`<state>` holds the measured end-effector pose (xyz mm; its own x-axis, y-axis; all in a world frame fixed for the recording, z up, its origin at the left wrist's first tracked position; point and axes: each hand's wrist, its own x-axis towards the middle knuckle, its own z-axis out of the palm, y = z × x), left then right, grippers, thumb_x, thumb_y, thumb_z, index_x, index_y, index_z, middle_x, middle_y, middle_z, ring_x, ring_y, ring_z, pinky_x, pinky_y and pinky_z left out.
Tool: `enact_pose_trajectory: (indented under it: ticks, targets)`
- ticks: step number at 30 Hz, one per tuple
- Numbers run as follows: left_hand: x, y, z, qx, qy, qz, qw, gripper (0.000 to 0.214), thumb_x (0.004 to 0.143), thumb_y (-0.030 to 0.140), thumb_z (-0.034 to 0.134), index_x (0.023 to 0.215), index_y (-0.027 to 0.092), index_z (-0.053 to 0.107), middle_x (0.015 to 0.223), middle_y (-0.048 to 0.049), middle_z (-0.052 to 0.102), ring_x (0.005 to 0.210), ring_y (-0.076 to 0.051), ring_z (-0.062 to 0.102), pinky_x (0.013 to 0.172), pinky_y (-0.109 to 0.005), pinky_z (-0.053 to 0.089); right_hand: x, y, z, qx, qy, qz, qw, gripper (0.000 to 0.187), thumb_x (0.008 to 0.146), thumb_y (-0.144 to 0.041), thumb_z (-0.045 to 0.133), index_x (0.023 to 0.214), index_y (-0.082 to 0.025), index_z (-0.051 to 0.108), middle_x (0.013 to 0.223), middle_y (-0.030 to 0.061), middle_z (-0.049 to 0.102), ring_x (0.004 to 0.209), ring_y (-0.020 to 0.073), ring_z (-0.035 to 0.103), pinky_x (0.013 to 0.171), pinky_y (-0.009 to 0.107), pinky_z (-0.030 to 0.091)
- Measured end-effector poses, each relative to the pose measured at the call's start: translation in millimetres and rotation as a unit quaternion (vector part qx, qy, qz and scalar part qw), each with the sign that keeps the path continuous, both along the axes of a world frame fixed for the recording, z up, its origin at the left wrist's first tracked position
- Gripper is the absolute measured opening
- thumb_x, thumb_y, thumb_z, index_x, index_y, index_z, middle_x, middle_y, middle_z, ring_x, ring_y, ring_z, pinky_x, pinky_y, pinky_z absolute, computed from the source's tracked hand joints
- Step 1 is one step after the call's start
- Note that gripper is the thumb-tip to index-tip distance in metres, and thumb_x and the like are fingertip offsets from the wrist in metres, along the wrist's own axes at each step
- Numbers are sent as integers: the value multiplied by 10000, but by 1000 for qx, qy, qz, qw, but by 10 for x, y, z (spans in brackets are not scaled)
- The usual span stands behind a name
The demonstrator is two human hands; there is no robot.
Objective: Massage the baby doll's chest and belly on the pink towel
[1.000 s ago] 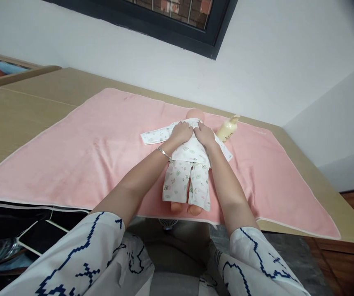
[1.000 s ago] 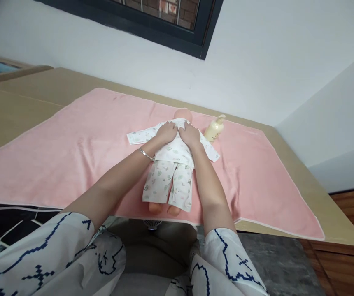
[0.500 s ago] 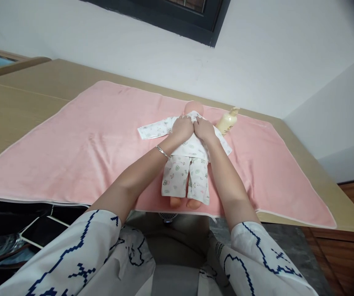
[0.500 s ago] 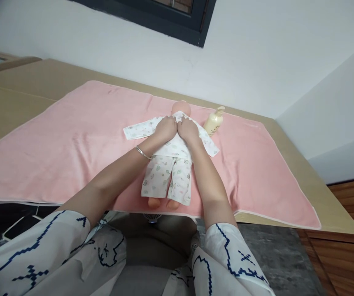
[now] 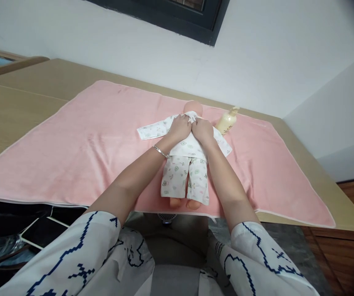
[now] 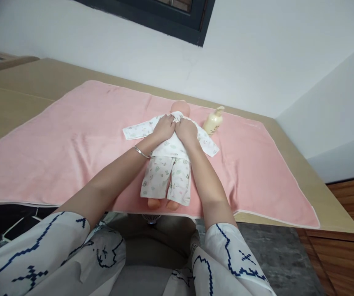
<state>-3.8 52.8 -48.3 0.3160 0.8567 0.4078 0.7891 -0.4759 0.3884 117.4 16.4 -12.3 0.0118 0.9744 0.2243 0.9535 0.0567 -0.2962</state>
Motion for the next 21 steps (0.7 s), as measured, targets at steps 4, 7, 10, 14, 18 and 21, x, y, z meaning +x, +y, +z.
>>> enact_pose_trajectory:
  ticks: [4, 7, 10, 14, 18, 21]
  targets:
    - [57, -98, 7, 4, -3, 13, 1000, 392, 1001, 188, 336, 1233, 87, 637, 1306, -165, 668, 1270, -288, 563, 1146, -414, 395, 264, 143, -113, -20, 47, 65, 997, 571, 970, -383, 307, 1447, -131, 494, 1586, 140, 450, 1465, 326, 394, 1223, 552, 232]
    - [90, -169, 27, 6, -21, 34, 999, 407, 1011, 190, 308, 1148, 107, 682, 1264, -166, 689, 1267, -289, 573, 1138, -420, 413, 293, 149, -124, -16, 43, 58, 997, 577, 970, -390, 292, 1444, -125, 489, 1558, 147, 483, 1438, 321, 425, 1206, 535, 274]
    - [82, -149, 15, -8, -40, 40, 998, 386, 990, 182, 343, 1155, 137, 688, 1284, -144, 691, 1294, -285, 565, 1144, -417, 419, 138, 65, -75, 1, -1, 23, 1000, 519, 972, -320, 278, 1335, -93, 572, 1369, 211, 631, 1280, 365, 567, 1090, 532, 403]
    - [38, -26, -45, -43, -56, 40, 997, 436, 983, 245, 405, 1361, 121, 583, 1507, -130, 552, 1447, -295, 442, 1235, -425, 315, -103, -67, -5, -2, -33, -52, 998, 462, 976, -300, 319, 1162, -61, 668, 1165, 269, 702, 1102, 391, 661, 964, 507, 478]
    - [24, 5, -79, -42, -69, 47, 996, 450, 985, 286, 419, 1380, 133, 570, 1494, -128, 565, 1455, -308, 434, 1243, -461, 302, -134, -102, 1, 8, -26, -50, 998, 452, 982, -296, 314, 1142, -69, 672, 1147, 265, 705, 1098, 385, 663, 964, 498, 480]
    - [28, -66, -70, -20, -77, 44, 996, 383, 994, 274, 400, 1257, 155, 652, 1361, -121, 666, 1375, -286, 520, 1215, -440, 354, -18, -40, -37, 12, -2, -14, 1000, 465, 975, -300, 303, 1194, -75, 645, 1234, 252, 681, 1193, 381, 619, 1040, 507, 442]
